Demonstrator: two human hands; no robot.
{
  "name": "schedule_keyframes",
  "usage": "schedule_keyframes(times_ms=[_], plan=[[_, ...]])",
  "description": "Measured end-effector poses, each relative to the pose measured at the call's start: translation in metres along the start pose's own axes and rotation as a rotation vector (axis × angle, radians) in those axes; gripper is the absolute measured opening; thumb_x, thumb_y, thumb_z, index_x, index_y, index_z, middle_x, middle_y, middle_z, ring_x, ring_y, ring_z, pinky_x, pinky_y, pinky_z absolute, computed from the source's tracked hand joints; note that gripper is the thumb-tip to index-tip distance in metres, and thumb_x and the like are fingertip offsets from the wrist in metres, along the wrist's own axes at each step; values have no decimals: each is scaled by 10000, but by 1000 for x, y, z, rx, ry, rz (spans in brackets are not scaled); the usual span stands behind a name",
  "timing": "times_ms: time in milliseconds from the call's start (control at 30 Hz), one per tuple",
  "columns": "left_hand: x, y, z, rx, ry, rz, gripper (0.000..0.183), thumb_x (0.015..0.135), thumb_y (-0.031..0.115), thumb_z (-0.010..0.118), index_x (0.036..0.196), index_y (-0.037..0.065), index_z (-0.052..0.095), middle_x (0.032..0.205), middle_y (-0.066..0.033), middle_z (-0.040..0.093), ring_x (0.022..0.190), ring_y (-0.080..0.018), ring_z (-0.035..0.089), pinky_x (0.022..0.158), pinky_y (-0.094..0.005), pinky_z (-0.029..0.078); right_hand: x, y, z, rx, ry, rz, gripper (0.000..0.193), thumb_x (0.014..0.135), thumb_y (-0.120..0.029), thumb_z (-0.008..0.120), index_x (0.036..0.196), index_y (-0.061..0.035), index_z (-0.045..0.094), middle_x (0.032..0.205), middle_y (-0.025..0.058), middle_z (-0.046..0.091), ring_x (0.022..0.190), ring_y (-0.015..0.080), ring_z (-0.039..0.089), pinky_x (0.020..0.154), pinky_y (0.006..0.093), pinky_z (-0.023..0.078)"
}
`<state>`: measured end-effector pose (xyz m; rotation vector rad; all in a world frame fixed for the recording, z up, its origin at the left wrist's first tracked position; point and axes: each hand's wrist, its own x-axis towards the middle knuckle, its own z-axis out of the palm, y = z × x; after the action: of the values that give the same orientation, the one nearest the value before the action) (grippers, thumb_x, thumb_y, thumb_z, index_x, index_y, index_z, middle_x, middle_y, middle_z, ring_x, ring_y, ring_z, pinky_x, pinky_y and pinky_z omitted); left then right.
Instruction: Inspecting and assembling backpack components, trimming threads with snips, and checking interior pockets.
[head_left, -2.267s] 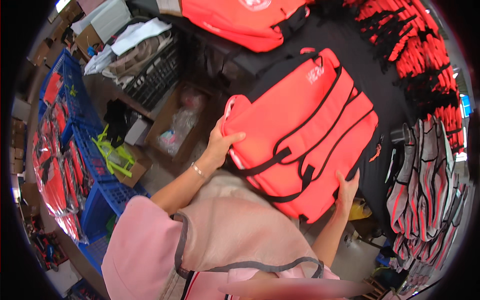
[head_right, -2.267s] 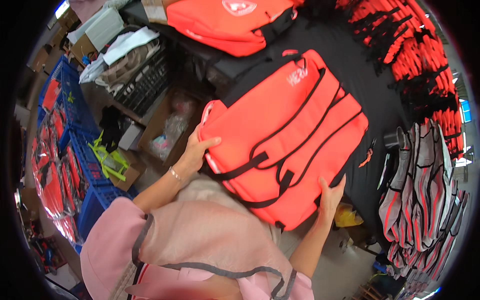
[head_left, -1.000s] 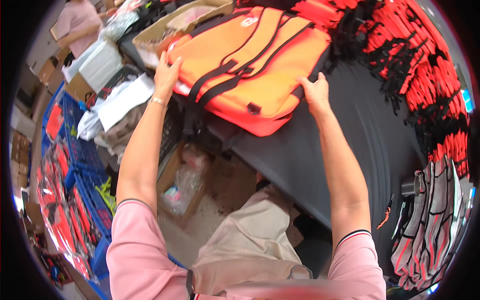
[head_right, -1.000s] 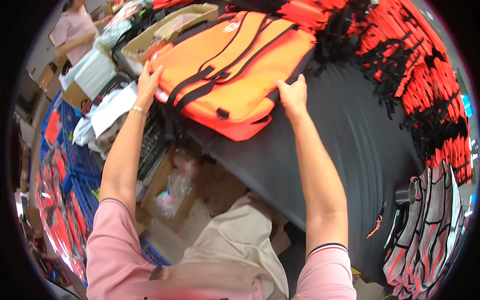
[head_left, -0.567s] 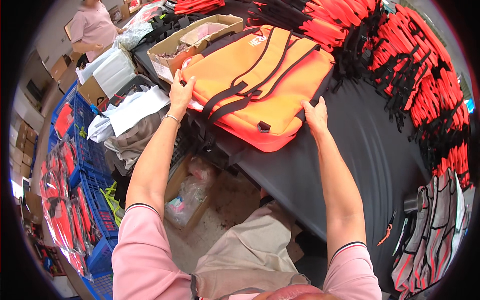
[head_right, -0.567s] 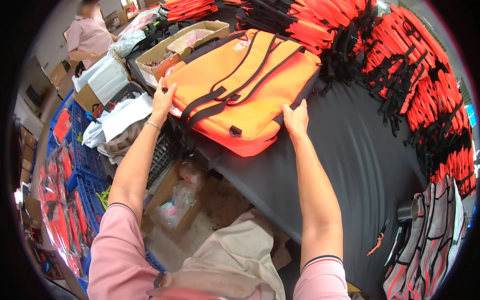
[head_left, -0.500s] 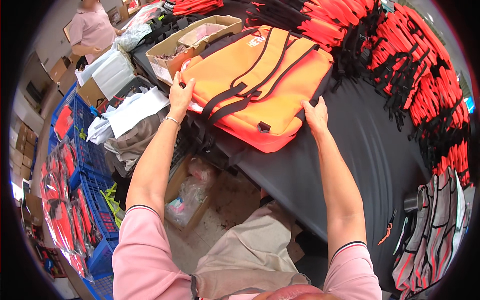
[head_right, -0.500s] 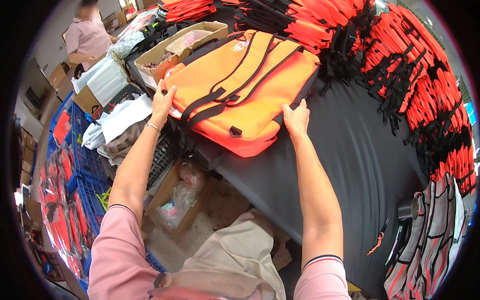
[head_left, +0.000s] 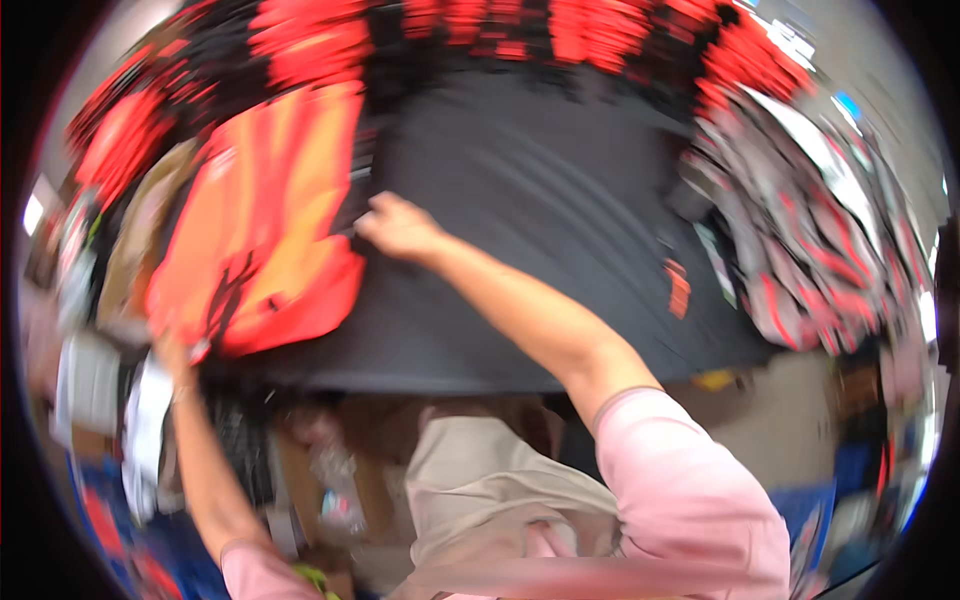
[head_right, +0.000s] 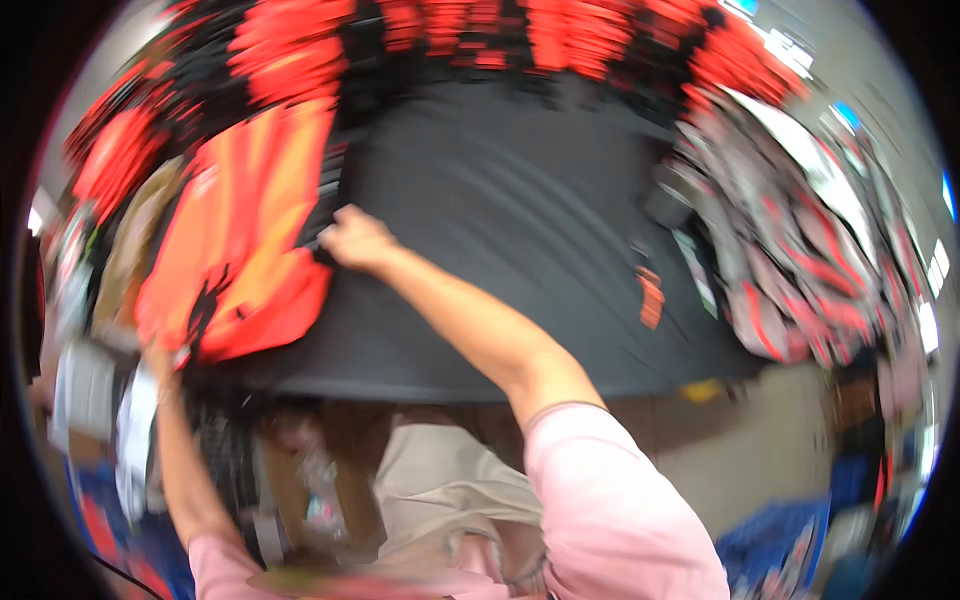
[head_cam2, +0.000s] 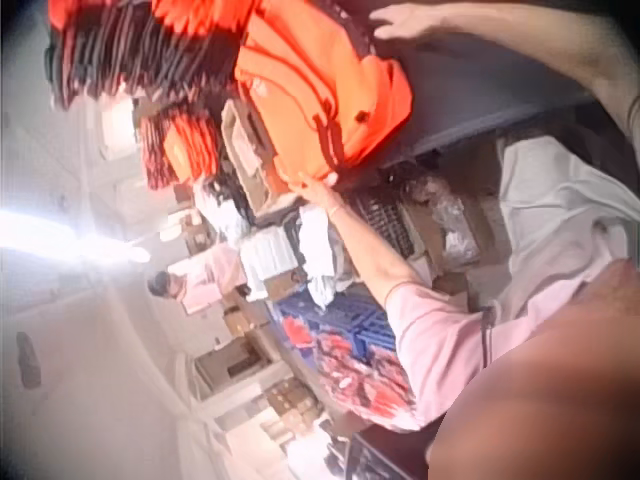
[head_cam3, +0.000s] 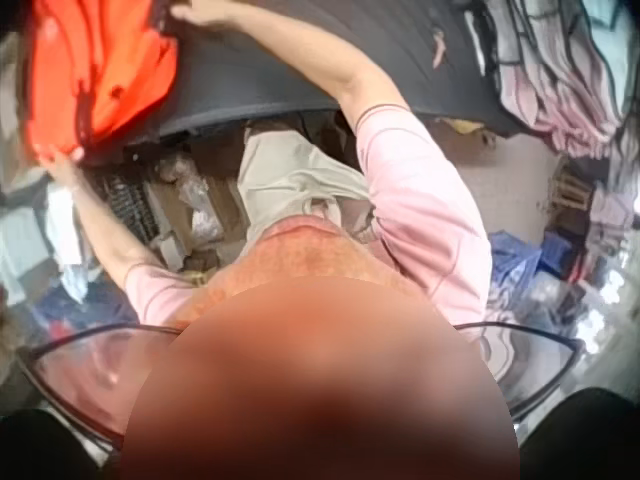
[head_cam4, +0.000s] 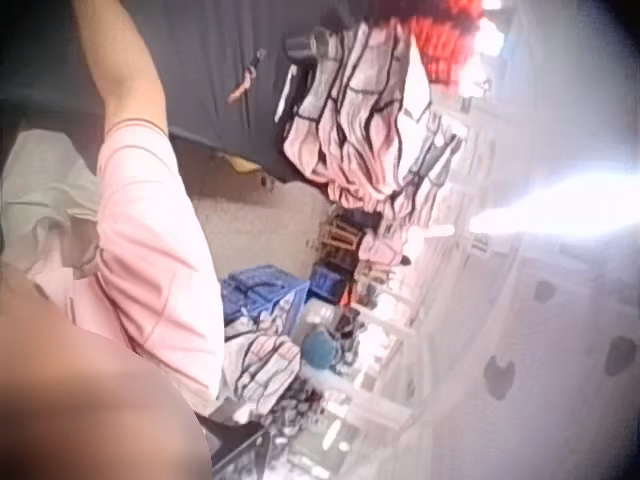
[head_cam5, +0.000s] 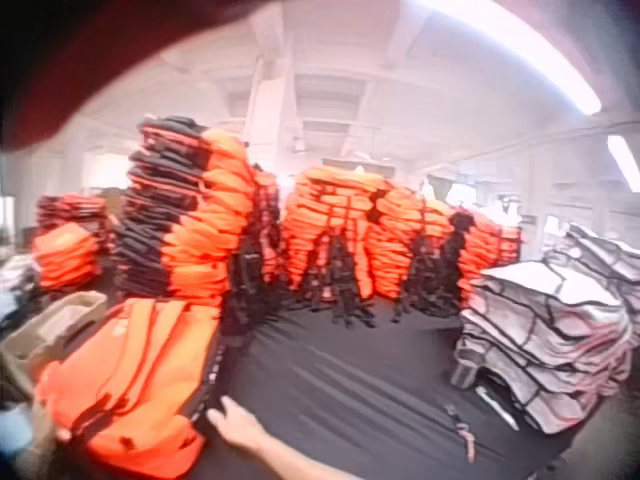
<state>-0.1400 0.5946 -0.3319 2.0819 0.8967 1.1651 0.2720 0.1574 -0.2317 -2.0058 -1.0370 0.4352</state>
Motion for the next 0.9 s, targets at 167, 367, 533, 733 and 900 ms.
schedule_keyframes(times_ms=[167, 367, 533, 733, 900], plan=[[23, 47, 54, 94, 114, -278, 964, 868, 585, 600, 1462, -94, 261, 1486, -253, 344, 1335, -303, 405, 1077, -374, 362, -113, 37, -144, -243, 54, 229, 595, 872, -365, 580, 1387, -83, 480, 1383, 188, 492, 1322, 349, 432, 1081, 534, 322], [-9, 135, 60, -201, 360, -284, 557, 990, 417, 444, 1392, 34, 490, 1384, -135, 529, 1224, -271, 528, 1020, -362, 396, -266, 88, -402, -1311, 904, 48, 315, 762, -236, 697, 1042, -93, 683, 1013, 111, 670, 841, 301, 648, 745, 419, 522], [-72, 191, 37, 244, 600, -199, 440, 996, 312, 442, 1299, 27, 583, 1317, -135, 597, 1144, -275, 598, 963, -342, 442, -368, 62, -503, -1768, 1061, 494, 187, 859, -223, 587, 909, -114, 730, 973, 149, 697, 923, 325, 672, 878, 459, 467], [-141, 244, 59, 137, 415, 150, 292, 988, 102, 518, 1241, -14, 609, 1229, -126, 642, 1079, -222, 628, 944, -306, 475, -381, 91, -544, -1340, 1019, 625, 295, 904, -288, 521, 900, -81, 731, 878, 200, 708, 875, 370, 699, 801, 490, 539], [-179, 347, 110, -301, 97, 227, 253, 991, 51, 511, 1211, -14, 618, 1177, -89, 645, 1055, -151, 606, 901, -286, 487, -431, 28, -576, -1373, 1393, 509, 318, 880, -430, 559, 1004, -192, 729, 891, 167, 707, 880, 364, 690, 785, 469, 541]])
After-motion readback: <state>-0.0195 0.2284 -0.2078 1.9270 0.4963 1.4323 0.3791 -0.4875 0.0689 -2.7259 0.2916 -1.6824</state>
